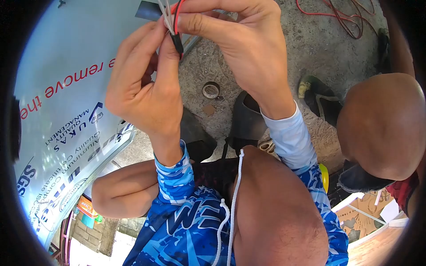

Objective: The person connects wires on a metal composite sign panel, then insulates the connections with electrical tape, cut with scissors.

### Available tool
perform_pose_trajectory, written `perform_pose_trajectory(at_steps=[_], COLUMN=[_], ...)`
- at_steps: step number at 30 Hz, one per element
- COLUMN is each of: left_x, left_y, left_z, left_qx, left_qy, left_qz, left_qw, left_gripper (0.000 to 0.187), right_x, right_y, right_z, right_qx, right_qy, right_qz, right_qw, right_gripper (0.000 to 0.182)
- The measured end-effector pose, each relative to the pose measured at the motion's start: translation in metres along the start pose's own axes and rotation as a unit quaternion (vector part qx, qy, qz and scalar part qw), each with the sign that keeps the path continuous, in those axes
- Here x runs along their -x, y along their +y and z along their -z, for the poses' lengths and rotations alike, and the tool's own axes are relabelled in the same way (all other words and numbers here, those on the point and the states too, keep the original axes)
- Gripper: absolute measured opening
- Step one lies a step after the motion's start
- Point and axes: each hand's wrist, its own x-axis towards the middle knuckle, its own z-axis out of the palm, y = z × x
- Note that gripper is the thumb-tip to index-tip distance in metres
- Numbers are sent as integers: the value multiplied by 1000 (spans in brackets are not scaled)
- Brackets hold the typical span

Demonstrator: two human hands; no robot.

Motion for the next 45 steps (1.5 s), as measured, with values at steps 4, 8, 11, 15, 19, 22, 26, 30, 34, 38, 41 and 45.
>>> perform_pose_trajectory(at_steps=[4, 8, 11, 15, 19, 22, 26, 30, 34, 38, 41, 45], left_x=[-4, -5, -5, -9, -13, -16, -21, -12, -8, -13, -18, -19], left_y=[4, -3, -10, -4, 0, 5, 12, -3, -13, -15, -18, -21], left_z=[1, 1, 4, 6, 10, 14, 14, 4, 10, 11, 9, 2], left_qx=[-6, 47, 54, 31, -19, -73, 25, 5, 47, 32, -1, -19], left_qy=[-26, -32, -49, -73, -91, -115, -154, -79, -113, -137, -156, -166], left_qz=[28, 110, 139, 146, 131, 106, 72, 172, 140, 89, 15, -83], left_qw=[999, 992, 988, 986, 987, 985, 985, 982, 983, 986, 988, 982], left_gripper=[22, 22, 22, 22, 21, 21, 23, 27, 29, 30, 31, 28], right_x=[-3, -10, -16, -21, -18, -18, -16, -16, -20, -16, -16, -18], right_y=[-3, -3, -10, -16, -16, -16, -15, -28, -32, -28, -31, -19], right_z=[-3, 1, 7, 7, -6, -7, -14, -16, -17, -10, -7, 0], right_qx=[-18, 20, 118, 271, 290, 298, 197, 237, 234, 196, 169, 204], right_qy=[-14, -42, -64, -81, -41, -47, -10, 4, 18, -1, -8, 7], right_qz=[13, 34, 39, 57, 82, 104, -4, -48, -113, -121, -130, -99], right_qw=[1000, 998, 990, 958, 953, 948, 980, 970, 965, 973, 977, 974], right_gripper=[12, 11, 12, 11, 9, 9, 11, 11, 12, 12, 12, 12])
